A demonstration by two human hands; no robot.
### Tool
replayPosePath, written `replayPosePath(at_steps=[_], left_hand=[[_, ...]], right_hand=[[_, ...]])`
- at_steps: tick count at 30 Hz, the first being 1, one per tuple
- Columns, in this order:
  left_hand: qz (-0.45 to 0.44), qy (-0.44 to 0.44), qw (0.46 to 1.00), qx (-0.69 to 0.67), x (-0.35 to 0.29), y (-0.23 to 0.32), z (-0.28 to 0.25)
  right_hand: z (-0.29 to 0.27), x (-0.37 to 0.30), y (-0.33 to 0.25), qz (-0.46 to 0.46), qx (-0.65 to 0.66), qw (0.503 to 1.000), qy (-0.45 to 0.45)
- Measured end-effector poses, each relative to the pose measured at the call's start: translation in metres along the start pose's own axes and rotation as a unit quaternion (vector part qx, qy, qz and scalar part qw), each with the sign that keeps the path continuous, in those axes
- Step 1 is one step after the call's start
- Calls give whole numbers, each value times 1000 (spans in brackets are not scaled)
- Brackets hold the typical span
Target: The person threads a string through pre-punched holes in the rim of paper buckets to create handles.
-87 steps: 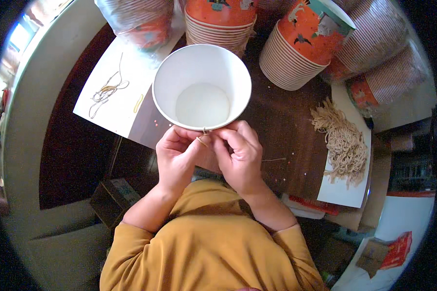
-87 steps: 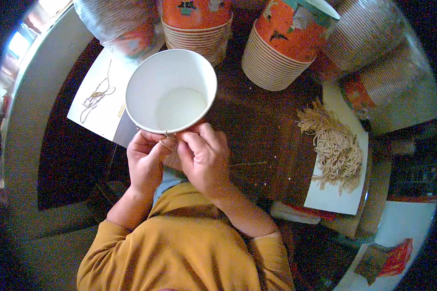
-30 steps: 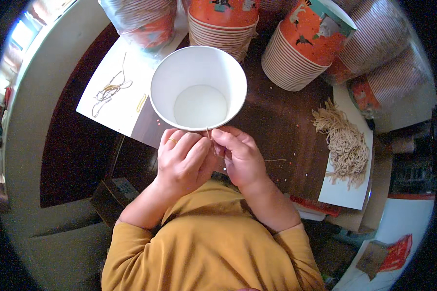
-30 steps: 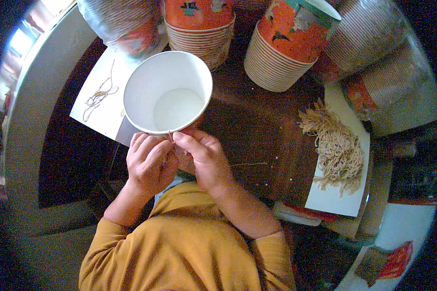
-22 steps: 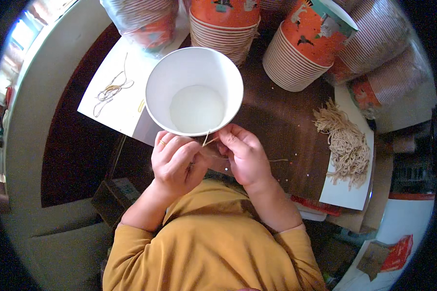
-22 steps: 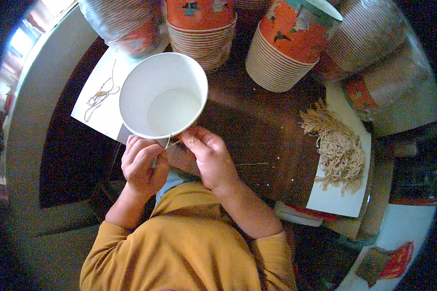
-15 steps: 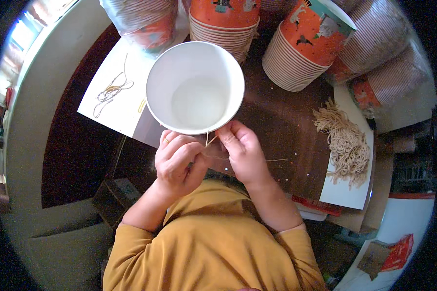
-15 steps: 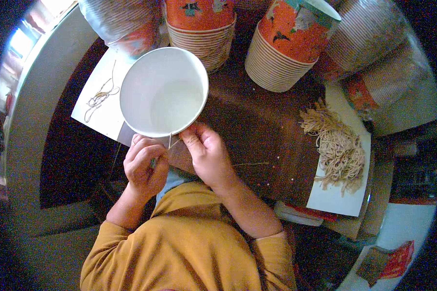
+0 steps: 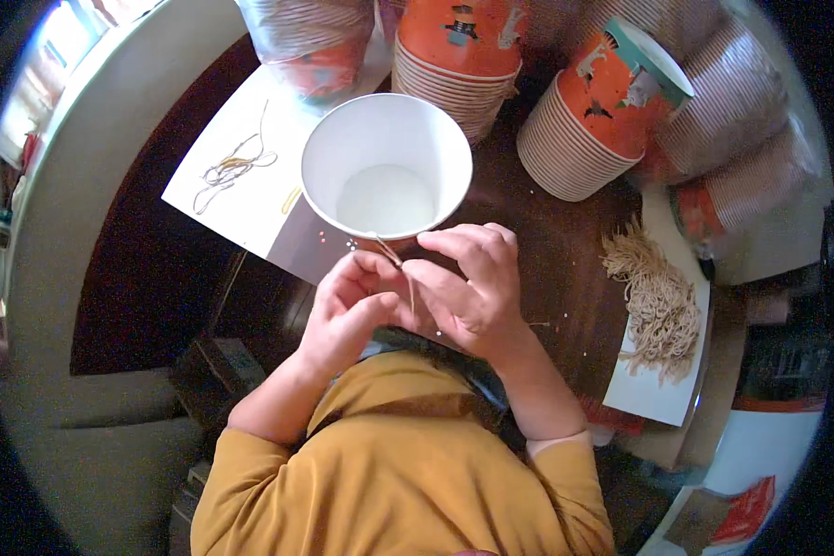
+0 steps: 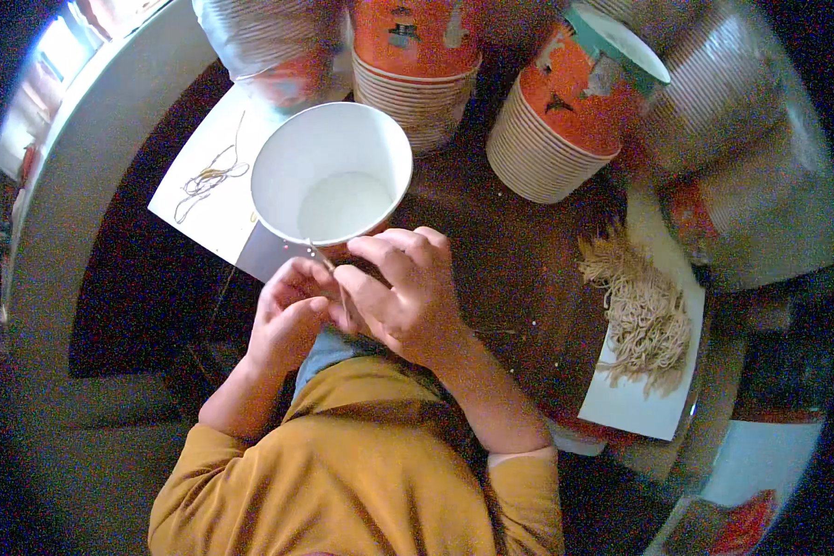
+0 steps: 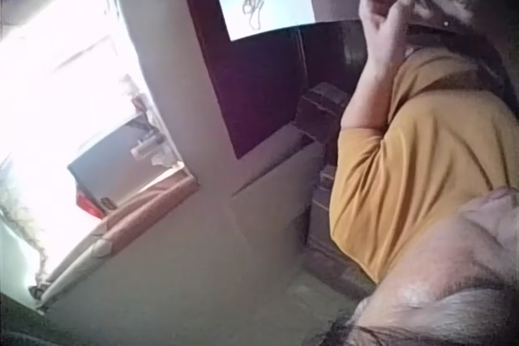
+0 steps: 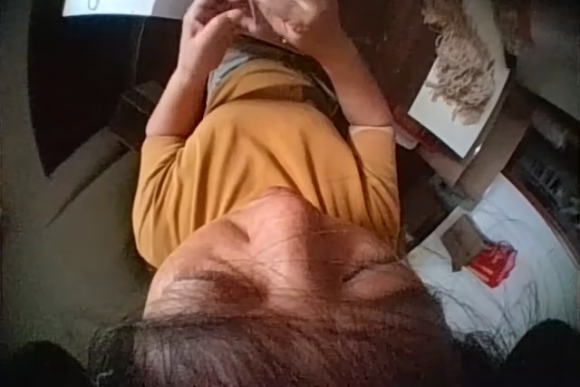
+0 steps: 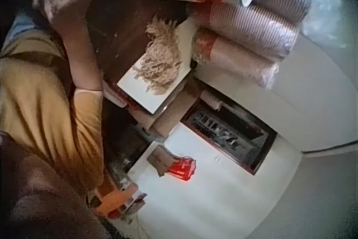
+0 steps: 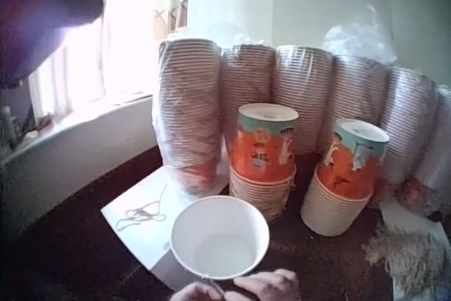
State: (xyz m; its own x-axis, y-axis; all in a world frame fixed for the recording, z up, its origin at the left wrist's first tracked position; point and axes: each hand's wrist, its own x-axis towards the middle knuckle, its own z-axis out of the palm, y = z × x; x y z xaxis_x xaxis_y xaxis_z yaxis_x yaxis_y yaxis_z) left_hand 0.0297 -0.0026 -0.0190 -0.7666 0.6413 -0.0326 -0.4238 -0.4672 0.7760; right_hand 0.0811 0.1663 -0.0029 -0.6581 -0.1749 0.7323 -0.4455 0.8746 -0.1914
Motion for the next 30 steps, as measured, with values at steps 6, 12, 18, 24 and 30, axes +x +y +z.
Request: replayPosePath(at_steps=[6, 12, 18, 24, 30], left_hand=[[-191, -82, 976, 71, -11, 14, -4], [-121, -84, 974, 174, -25, 28, 5], [-81, -115, 934, 329, -35, 45, 5], [65, -221, 879, 418, -39, 51, -7], [111, -392, 817, 409, -32, 55, 8]], right_hand=[[3, 1, -2, 27, 12, 999, 25], [5, 2, -1, 0, 18, 1000, 19], [9, 15, -12, -88, 58, 994, -4], [6, 17, -13, -107, 7, 994, 17], [-14, 4, 2, -81, 62, 994, -28]])
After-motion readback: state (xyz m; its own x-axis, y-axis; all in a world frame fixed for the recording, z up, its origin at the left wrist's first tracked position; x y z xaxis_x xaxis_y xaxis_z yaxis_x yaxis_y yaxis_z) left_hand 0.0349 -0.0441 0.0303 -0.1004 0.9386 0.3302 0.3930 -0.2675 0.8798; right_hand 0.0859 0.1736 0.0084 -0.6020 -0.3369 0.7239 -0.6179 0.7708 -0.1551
